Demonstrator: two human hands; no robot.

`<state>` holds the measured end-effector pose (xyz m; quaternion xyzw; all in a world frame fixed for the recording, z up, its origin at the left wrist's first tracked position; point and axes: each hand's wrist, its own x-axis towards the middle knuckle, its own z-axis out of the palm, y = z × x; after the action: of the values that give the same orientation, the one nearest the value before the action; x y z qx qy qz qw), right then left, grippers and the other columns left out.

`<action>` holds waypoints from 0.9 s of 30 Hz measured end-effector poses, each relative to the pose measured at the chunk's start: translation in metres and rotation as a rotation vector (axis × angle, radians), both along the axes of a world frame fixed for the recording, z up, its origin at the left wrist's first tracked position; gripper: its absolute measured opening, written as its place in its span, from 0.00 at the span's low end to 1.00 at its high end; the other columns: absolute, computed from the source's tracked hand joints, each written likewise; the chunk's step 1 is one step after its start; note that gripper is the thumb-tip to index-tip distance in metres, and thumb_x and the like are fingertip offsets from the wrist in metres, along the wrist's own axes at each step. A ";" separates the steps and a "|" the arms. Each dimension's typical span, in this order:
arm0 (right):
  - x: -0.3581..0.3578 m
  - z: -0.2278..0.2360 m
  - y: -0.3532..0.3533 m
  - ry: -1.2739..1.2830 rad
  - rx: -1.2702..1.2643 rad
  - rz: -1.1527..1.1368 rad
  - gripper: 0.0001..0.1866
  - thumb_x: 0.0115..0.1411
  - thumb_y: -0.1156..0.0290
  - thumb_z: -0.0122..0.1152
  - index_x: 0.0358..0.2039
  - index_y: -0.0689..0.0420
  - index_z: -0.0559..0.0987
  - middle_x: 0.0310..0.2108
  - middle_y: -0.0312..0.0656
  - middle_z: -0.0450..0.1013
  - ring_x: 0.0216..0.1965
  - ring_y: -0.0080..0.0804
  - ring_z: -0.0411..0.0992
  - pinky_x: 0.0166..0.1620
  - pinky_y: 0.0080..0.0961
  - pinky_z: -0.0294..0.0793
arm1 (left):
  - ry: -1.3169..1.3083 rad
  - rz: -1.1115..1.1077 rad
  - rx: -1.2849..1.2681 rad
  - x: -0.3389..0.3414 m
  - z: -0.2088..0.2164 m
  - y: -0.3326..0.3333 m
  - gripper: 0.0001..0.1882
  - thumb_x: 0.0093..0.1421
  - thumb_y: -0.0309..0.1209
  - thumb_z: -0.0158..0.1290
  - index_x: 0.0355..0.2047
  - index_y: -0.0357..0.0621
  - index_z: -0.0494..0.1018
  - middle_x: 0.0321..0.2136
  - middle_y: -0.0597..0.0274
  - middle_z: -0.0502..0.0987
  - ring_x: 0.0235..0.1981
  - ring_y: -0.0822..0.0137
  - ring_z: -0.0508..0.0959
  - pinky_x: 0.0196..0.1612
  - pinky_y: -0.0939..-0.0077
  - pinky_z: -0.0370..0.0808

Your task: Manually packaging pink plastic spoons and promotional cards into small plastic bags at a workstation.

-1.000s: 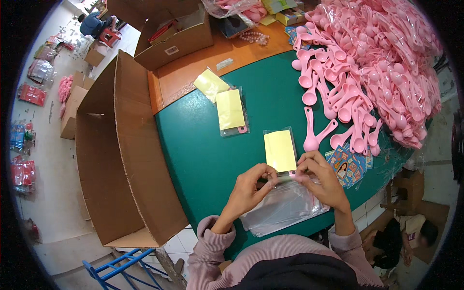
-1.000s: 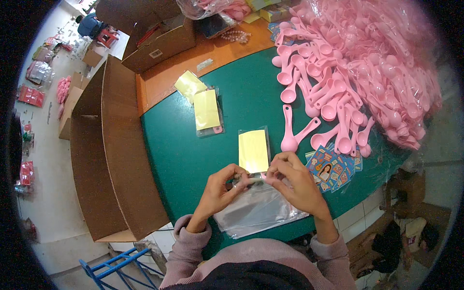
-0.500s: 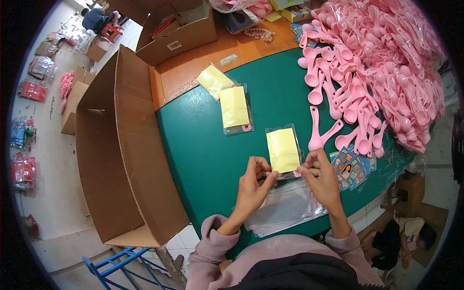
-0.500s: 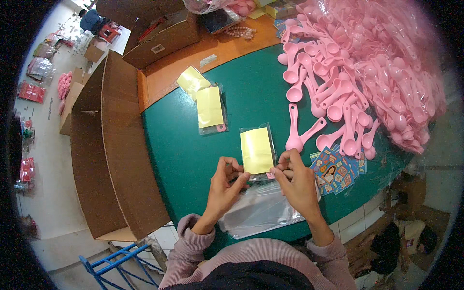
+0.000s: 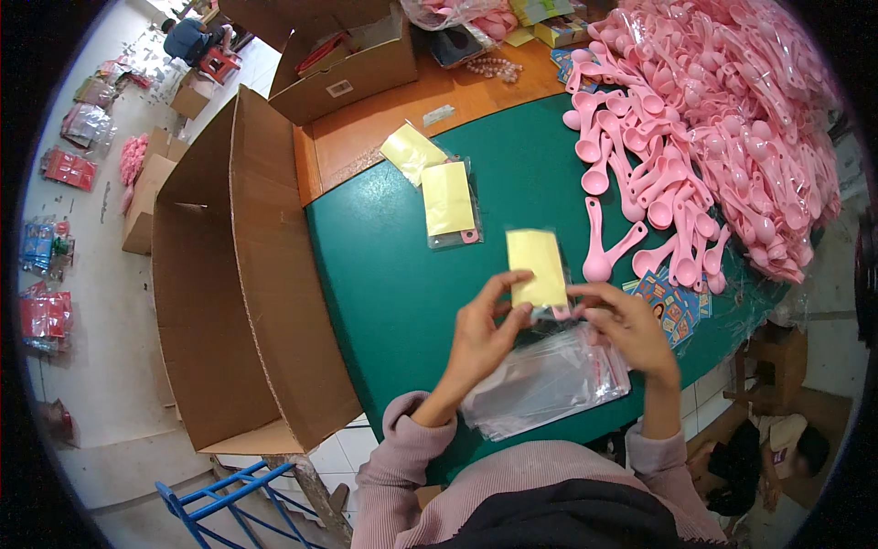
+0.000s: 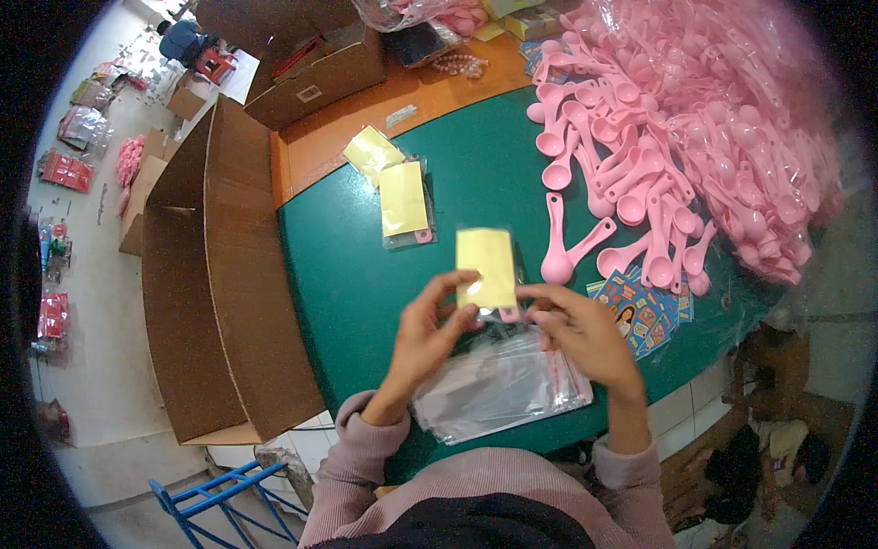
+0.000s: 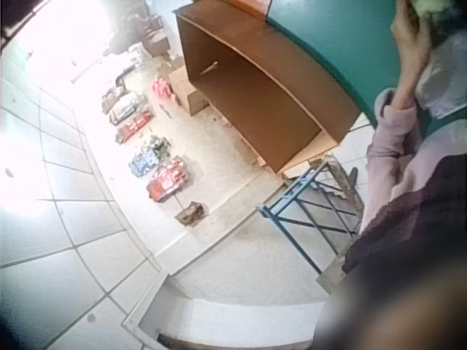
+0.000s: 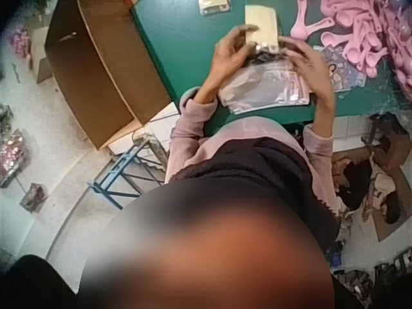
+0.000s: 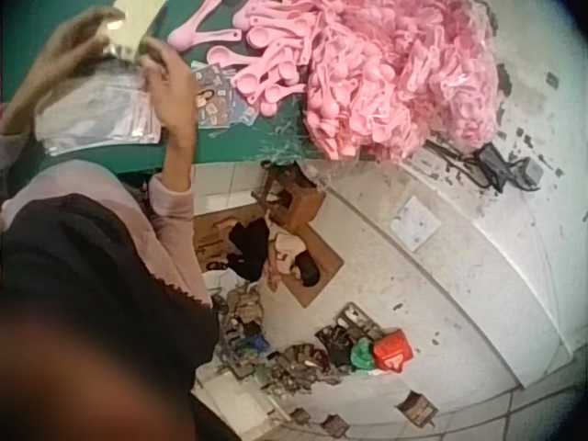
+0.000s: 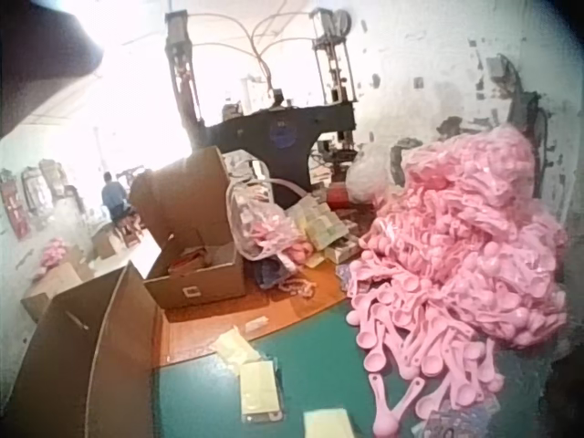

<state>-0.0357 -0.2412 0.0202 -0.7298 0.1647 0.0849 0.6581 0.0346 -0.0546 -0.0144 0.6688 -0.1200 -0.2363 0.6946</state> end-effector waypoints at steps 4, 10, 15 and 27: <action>-0.051 0.034 -0.081 -0.463 -0.035 0.219 0.08 0.49 0.70 0.58 0.18 0.60 0.72 0.24 0.39 0.69 0.23 0.26 0.66 0.26 0.19 0.65 | -0.202 0.140 0.057 0.043 0.024 0.016 0.17 0.56 0.23 0.50 0.47 0.37 0.66 0.42 0.57 0.73 0.37 0.67 0.77 0.37 0.77 0.74; -0.209 0.003 -0.213 -0.426 -0.298 -0.175 0.08 0.54 0.68 0.52 0.26 0.59 0.74 0.32 0.47 0.71 0.29 0.32 0.69 0.33 0.27 0.69 | -0.862 0.122 0.650 0.048 0.029 0.034 0.15 0.53 0.30 0.55 0.41 0.40 0.69 0.37 0.53 0.71 0.34 0.54 0.75 0.36 0.67 0.72; -0.197 0.015 -0.192 0.087 -1.483 -0.277 0.15 0.52 0.77 0.46 0.41 0.64 0.71 0.38 0.51 0.69 0.39 0.47 0.68 0.44 0.33 0.66 | -0.733 -0.245 0.623 -0.021 0.027 -0.007 0.15 0.49 0.32 0.59 0.36 0.40 0.70 0.29 0.56 0.69 0.28 0.60 0.76 0.30 0.72 0.72; 0.102 -0.035 -0.042 -0.289 -1.230 0.149 0.17 0.48 0.71 0.59 0.36 0.65 0.67 0.26 0.55 0.70 0.26 0.53 0.69 0.30 0.40 0.69 | -0.723 -0.353 0.529 -0.008 0.011 0.002 0.14 0.47 0.28 0.59 0.34 0.39 0.71 0.25 0.59 0.73 0.25 0.66 0.75 0.28 0.73 0.71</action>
<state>0.0659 -0.2827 -0.0145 -0.9879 0.0416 -0.0788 0.1266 0.0263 -0.0523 -0.0032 0.8314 -0.4012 -0.1252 0.3636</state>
